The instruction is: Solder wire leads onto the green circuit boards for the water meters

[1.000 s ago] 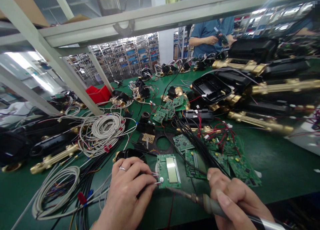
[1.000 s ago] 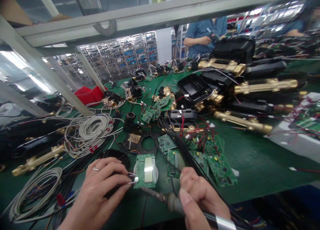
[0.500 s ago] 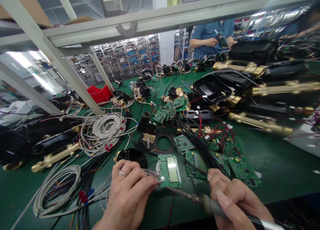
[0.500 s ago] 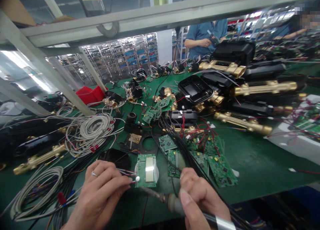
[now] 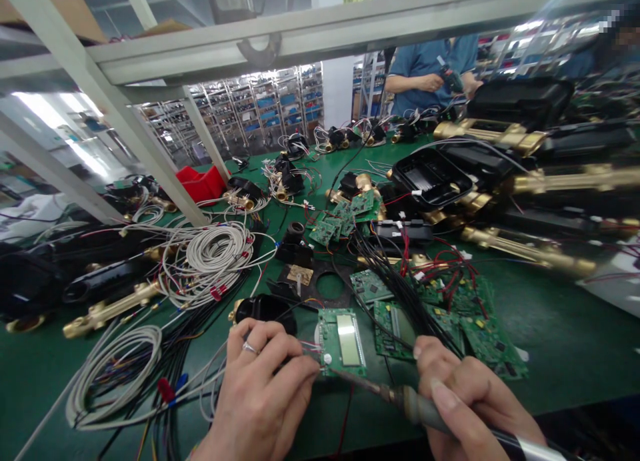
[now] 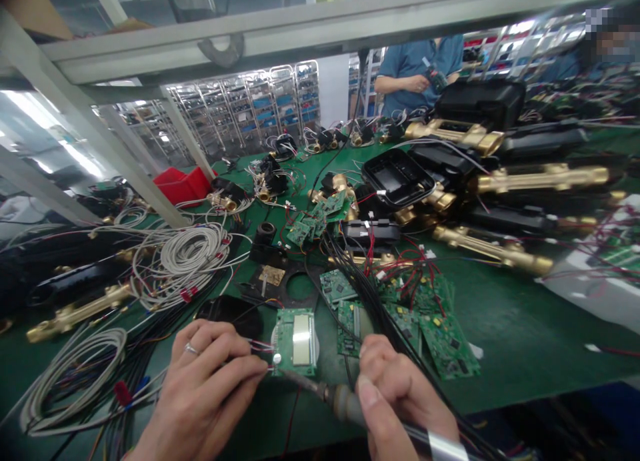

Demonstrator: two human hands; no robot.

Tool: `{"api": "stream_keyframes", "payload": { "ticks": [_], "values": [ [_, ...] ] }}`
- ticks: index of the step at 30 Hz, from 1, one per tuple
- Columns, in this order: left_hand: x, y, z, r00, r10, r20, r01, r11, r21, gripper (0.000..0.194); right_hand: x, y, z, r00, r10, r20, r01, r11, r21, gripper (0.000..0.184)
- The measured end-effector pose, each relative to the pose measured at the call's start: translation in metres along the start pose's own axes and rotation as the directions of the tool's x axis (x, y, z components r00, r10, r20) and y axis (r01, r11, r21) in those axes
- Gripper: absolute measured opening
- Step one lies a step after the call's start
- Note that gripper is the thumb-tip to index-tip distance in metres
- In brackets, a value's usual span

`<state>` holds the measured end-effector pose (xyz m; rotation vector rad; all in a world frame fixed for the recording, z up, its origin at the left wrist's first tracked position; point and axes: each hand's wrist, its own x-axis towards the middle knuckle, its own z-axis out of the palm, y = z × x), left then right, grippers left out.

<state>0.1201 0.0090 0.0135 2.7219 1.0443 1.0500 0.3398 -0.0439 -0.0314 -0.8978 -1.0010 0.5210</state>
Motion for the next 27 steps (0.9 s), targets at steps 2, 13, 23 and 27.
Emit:
{"api": "stream_keyframes", "payload": {
  "ticks": [2,13,23,27],
  "values": [
    [-0.0006,-0.0004,0.0010,1.000,0.001,0.003,-0.001,1.000,0.007,0.018,0.0007,0.0003,0.0003,1.000,0.003,0.007,-0.003,1.000,-0.001,0.037],
    [-0.0046,0.0001,0.0073,0.999,-0.022,-0.034,0.022,1.000,-0.007,0.017,-0.0006,0.0037,0.0013,1.000,-0.001,0.022,0.002,1.000,-0.010,0.035],
    [-0.0067,0.0001,0.0081,0.999,-0.018,-0.040,0.018,1.000,0.001,0.017,0.0004,0.0033,0.0011,0.999,-0.003,0.043,0.004,1.000,-0.021,0.035],
    [-0.0095,-0.0011,0.0094,0.999,-0.011,-0.031,0.011,1.000,0.020,0.016,0.0005,0.0020,0.0012,0.999,-0.001,0.035,0.001,1.000,-0.021,0.036]
  ]
}}
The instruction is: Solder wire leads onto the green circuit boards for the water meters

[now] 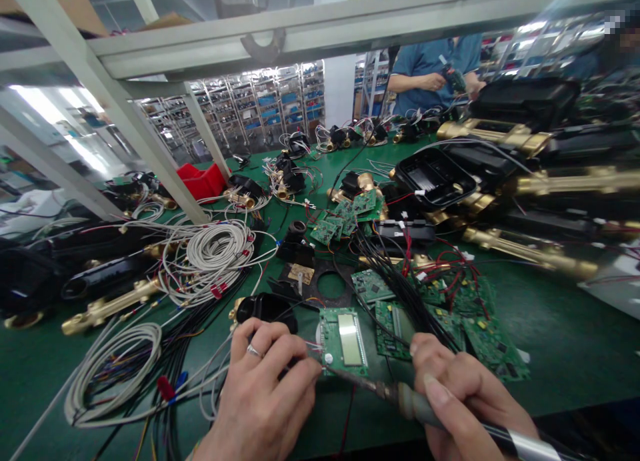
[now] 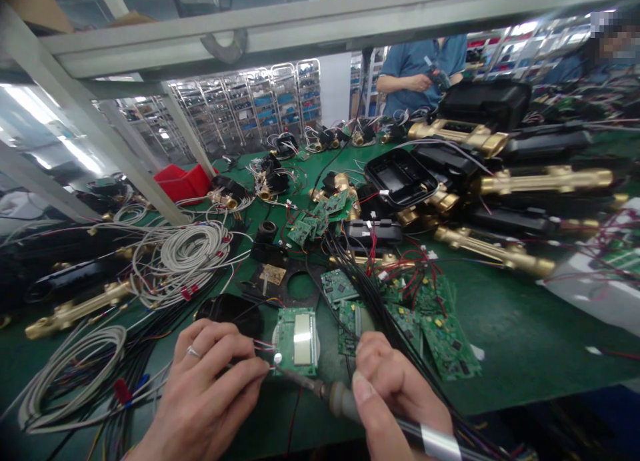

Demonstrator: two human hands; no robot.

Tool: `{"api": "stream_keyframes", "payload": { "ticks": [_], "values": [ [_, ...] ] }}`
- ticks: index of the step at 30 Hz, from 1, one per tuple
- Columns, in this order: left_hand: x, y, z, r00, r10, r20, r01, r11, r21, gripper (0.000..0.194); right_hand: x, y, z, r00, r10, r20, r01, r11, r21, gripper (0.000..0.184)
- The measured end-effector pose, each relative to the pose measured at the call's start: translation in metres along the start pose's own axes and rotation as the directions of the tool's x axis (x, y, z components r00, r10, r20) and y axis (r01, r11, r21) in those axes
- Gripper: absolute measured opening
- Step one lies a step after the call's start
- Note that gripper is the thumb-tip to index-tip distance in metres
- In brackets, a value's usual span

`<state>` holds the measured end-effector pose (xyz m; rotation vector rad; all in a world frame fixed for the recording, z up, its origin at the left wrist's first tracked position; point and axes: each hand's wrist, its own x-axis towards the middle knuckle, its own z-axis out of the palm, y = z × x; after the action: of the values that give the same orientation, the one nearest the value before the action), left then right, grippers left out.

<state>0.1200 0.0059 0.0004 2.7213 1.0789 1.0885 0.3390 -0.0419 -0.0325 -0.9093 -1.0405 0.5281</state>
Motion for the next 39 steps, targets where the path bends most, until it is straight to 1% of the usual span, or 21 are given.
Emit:
{"api": "stream_keyframes", "payload": {
  "ticks": [9,17,21,25,30,39],
  "values": [
    [-0.0013,-0.0015,0.0010,1.000,0.030,-0.004,-0.030,0.999,0.025,0.016,0.0001,-0.0005,0.0012,0.999,0.024,-0.038,-0.025,1.000,-0.018,0.038],
    [-0.0048,-0.0037,0.0016,0.999,0.036,0.009,-0.036,0.999,0.029,0.014,0.0041,-0.0058,0.0011,0.998,0.016,-0.055,-0.015,1.000,0.018,0.039],
    [-0.0021,-0.0027,0.0011,0.999,0.037,0.002,-0.037,0.999,0.027,0.014,0.0044,-0.0074,0.0001,0.998,0.030,-0.051,-0.029,0.999,0.021,0.039],
    [-0.0012,-0.0013,0.0004,1.000,0.031,0.003,-0.031,0.999,0.026,0.015,0.0017,-0.0036,0.0007,0.999,0.028,-0.037,-0.028,1.000,0.001,0.039],
    [-0.0015,-0.0014,0.0004,0.999,0.036,-0.007,-0.035,0.999,0.028,0.015,0.0020,-0.0011,0.0014,1.000,0.001,-0.024,-0.001,1.000,-0.007,0.037],
    [-0.0008,-0.0027,0.0006,0.999,0.039,-0.001,-0.039,0.999,0.026,0.015,0.0003,-0.0022,0.0022,1.000,0.004,-0.010,-0.004,1.000,-0.026,0.036]
  ]
}}
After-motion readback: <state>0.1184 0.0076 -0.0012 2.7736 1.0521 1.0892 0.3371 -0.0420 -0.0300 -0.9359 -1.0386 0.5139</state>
